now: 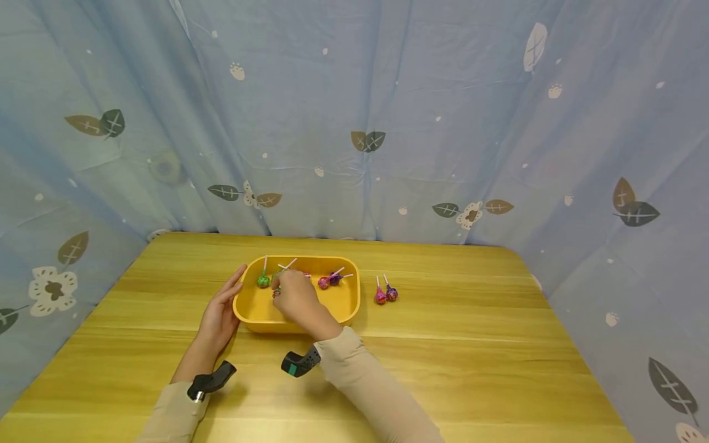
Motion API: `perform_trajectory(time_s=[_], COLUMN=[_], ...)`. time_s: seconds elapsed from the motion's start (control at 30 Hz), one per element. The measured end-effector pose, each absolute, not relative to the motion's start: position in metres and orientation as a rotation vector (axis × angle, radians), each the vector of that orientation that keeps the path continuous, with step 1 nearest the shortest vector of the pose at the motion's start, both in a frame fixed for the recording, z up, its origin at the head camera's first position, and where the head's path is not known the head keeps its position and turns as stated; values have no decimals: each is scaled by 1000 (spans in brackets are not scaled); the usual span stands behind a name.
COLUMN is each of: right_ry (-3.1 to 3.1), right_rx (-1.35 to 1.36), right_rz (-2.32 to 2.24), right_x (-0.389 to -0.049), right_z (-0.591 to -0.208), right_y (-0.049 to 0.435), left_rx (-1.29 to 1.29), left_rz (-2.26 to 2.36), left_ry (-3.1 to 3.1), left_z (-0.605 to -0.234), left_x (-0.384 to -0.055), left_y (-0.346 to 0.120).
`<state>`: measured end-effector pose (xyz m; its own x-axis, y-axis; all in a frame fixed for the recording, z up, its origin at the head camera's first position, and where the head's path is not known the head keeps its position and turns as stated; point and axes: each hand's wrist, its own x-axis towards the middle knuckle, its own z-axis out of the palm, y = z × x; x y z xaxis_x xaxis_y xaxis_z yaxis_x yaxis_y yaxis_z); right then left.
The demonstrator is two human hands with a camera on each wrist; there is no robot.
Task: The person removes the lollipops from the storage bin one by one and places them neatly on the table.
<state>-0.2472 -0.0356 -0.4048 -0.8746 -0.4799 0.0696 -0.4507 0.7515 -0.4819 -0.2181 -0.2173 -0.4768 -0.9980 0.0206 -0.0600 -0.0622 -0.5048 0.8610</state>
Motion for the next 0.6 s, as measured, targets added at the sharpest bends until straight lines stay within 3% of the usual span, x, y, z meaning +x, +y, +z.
perform_trajectory(time_s=[0.6], right_ry=[2895], right_rx=[-735], right_rz=[-1111], right_x=[-243], right_z=[-413], right_y=[20], left_rx=[-83], left_rz=[2683], left_ry=[1542], left_z=[-479], left_x=[-220], left_y=[-218])
